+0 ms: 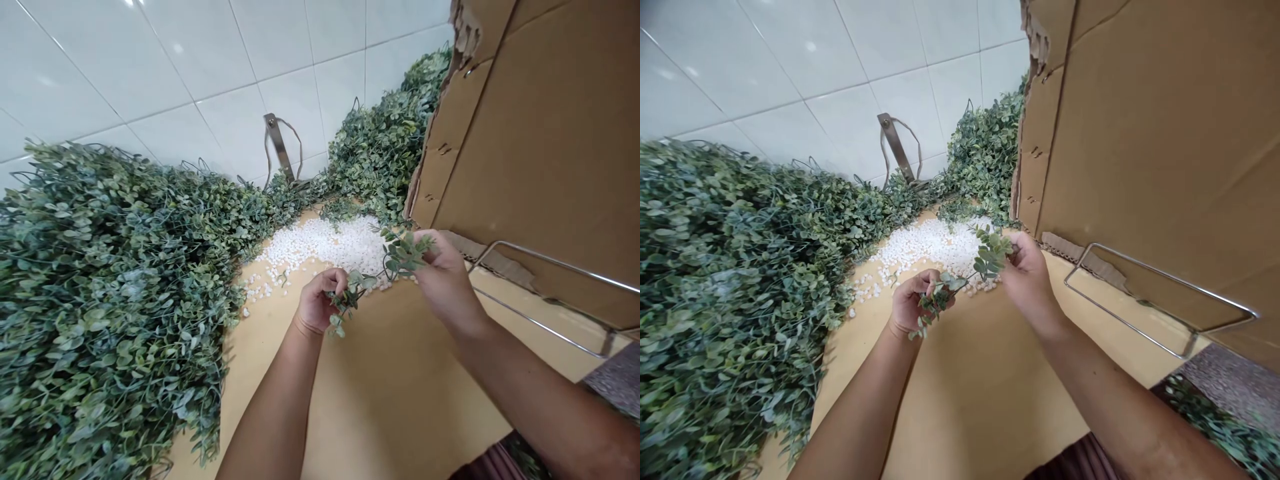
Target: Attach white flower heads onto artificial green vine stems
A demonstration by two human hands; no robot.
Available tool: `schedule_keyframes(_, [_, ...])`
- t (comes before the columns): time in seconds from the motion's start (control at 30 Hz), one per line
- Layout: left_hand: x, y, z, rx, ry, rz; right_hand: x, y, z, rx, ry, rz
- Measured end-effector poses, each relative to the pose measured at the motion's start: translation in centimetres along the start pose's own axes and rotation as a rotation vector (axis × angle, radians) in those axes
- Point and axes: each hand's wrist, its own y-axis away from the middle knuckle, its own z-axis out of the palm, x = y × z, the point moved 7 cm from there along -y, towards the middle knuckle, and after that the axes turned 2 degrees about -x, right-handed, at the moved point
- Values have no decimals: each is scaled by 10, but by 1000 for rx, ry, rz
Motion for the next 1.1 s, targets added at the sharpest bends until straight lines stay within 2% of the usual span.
schedule_keyframes(0.13, [8,2,-6,45,143,25,9,-1,5,-83,31,116])
schedule_keyframes(0.23, [15,3,-14,65,222,58,16,-2,3,-85,60,177])
schedule_keyframes(0.37, [23,3,-21,81,216,96,16,-8,-1,-47,101,133])
schedule_keyframes(0.5, [27,3,-18,70,236,107,12,-9,1,-66,173,83])
schedule_keyframes(0.57, [28,4,-15,90,253,133,13,0,10,-163,212,91])
schedule_keyframes(0.67, [27,3,-8,91,274,166,19,28,38,-447,226,149])
schedule_keyframes(0.73, [27,2,-2,65,291,180,15,46,56,-584,296,53])
schedule_keyframes(0.83, [31,2,3,65,301,218,7,55,68,-592,372,-116])
schedule_keyframes(0.97, [47,5,4,60,286,268,12,49,65,-552,383,-61])
schedule_keyframes(1.1, [81,17,-14,135,271,449,13,48,55,-608,486,-86])
